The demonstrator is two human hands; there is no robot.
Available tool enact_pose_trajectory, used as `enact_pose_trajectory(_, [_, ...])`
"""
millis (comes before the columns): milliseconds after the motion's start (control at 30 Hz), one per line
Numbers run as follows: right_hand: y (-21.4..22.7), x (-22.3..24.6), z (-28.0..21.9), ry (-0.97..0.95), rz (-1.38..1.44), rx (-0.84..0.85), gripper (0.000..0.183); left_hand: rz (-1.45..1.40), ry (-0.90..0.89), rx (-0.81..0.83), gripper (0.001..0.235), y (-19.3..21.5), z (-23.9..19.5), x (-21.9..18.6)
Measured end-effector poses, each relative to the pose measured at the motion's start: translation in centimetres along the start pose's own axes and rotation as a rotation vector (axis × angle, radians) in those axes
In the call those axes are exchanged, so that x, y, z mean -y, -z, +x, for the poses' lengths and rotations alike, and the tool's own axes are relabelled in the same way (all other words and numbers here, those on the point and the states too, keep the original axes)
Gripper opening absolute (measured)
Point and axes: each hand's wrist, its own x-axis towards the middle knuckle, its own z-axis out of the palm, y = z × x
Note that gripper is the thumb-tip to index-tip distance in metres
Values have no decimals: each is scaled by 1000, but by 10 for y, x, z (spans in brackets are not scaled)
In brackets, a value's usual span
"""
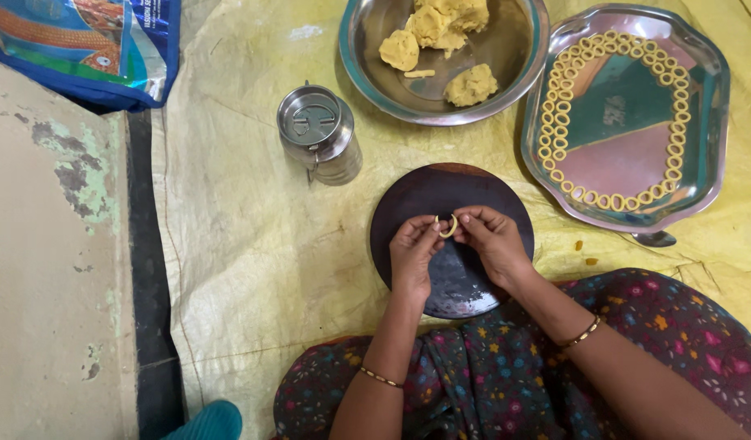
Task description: The person rolls small pieces of yellow dough into thin ropes on a dark wooden board, then joins the ends to form small rings. The finished rings are placed on a metal tray. The person repeats this process with multiple pieces of dough.
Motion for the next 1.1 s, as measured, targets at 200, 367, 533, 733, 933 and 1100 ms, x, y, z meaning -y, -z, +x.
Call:
enact_pose_trajectory(200, [0,3,-2,5,-5,44,16,5,-30,-3,13,-4,-4,-5])
enact_pose_trajectory(367, [-1,4,-2,-11,31,39,16,-36,-16,-12,14,-3,-1,-5])
enact_pose_trajectory(533, [0,4,-2,-27,44,50,17,-55,-3,-25,16,-1,0,-1])
enact_pose_trajectory(733, [2,1,0,-47,78,36,18,35,-14,-32,17,-1,-1,0])
enact_pose_trajectory(933, [6,-2,4,-78,87,28,22,319,-20,-107,20,-9,-7,-4])
enact_pose_trajectory(1100, [8,-7,5,-94,88,30,23,896,-361,-207,24,-17,-19,-18])
